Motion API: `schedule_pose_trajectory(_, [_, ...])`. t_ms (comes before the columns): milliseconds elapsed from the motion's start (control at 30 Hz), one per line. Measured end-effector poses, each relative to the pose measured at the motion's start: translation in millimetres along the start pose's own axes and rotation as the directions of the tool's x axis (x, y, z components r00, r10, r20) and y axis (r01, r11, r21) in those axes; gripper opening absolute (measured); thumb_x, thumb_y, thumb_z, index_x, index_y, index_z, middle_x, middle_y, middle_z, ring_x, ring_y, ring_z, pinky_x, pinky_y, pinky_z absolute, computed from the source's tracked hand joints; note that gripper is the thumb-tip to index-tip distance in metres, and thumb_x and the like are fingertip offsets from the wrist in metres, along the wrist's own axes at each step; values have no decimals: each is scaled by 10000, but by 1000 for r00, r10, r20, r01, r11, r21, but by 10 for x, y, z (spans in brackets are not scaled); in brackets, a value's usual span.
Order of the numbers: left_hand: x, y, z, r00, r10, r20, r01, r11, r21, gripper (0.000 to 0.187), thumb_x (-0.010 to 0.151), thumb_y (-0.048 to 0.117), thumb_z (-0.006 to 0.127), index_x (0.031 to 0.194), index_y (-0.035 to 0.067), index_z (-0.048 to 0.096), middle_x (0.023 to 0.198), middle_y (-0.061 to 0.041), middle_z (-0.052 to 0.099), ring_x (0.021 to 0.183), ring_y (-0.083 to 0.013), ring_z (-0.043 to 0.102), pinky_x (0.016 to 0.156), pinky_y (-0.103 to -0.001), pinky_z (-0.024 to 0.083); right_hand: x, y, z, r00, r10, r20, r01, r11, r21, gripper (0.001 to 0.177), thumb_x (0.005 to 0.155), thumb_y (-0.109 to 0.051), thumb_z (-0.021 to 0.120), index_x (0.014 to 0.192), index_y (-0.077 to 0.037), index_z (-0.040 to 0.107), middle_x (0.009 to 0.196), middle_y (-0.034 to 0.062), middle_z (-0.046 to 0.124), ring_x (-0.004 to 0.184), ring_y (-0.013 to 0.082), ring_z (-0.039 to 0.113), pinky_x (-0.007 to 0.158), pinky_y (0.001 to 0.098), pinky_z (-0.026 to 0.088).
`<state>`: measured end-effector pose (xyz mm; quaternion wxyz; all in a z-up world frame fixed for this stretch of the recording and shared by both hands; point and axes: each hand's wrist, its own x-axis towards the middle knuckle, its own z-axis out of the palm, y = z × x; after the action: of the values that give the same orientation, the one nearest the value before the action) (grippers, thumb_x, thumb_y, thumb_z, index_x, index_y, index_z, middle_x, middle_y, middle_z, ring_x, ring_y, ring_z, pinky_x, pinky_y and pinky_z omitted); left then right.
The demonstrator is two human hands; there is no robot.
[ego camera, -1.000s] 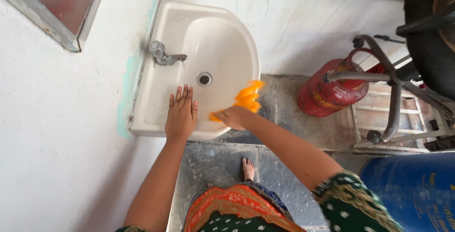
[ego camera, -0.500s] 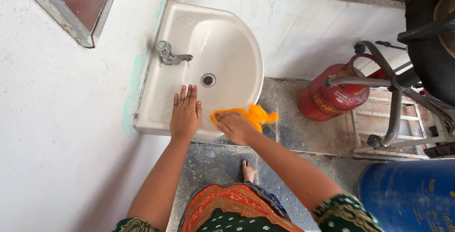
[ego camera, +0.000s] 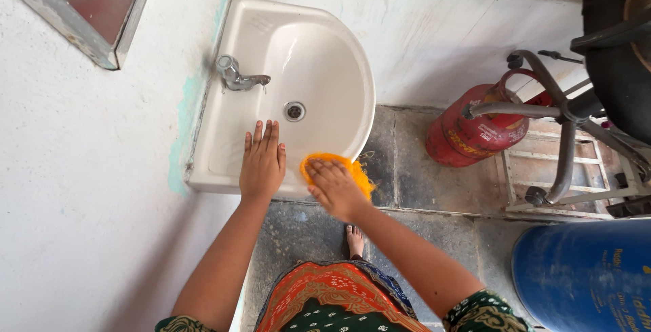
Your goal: The person cleans a white bathroom sink using an orange cloth. They scrub the basin, faucet, and surrounding surfaces while the water runs from the tap.
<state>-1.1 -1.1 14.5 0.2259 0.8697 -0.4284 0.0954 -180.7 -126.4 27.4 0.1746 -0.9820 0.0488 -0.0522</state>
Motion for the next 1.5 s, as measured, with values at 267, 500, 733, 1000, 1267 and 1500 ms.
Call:
schedule_pose_trajectory(267, [-6,5,9,1000,10,-2,-10,1000,7,519,1086,291,363,1547,65,434,1550,-112,509,1524,-279,325,1267,-479,206,152,766,-268,981,63,-185,-83,991,-103,511,1075,-361,345,1421,-52,559,1477,158,524,1429,338,399,1214,497,210])
schedule_pose_trajectory(500, [-10,21,-53,1000,14,-8,-14,1000,16,519,1083,281,388,1547,53,439,1551,-124,507,1530,-281,328,1271,-480,213,-89,1,53,989,122,-84,-118,992,50,527,1078,-374,334,1434,-48,545,1479,147,519,1412,316,414,1217,489,255])
schedule_pose_trajectory(733, [-8,32,-51,1000,11,10,-11,1000,-7,514,1079,274,395,1541,53,439,1553,-116,505,1523,-273,325,1268,-478,214,136,674,-133,893,412,182,-417,909,-11,531,1062,-421,315,1475,-143,500,1523,135,457,1442,311,400,1258,458,287])
schedule_pose_trajectory(1000, [16,21,-43,1000,9,18,-9,1000,3,514,1079,279,383,1529,36,440,1554,-137,496,1520,-283,323,1263,-471,205,26,877,-106,933,349,90,-343,937,-70,709,1077,-511,212,1617,-53,183,1711,160,65,1590,292,-8,1290,460,28])
schedule_pose_trajectory(1267, [-28,40,-53,1000,10,-18,-10,1000,-10,504,1086,277,379,1527,46,457,1541,-123,517,1522,-275,331,1264,-475,226,-92,551,30,959,247,142,-235,967,-96,652,1111,-456,239,1587,-10,257,1686,163,213,1575,328,79,1298,491,74])
schedule_pose_trajectory(1500, [-18,55,-97,1000,2,-29,-2,1000,-26,496,1087,280,390,1521,52,465,1512,-127,547,1512,-284,352,1261,-478,240,397,1528,-261,945,323,-43,-325,945,-49,620,1073,-442,269,1578,-85,315,1678,98,277,1586,245,129,1292,454,55])
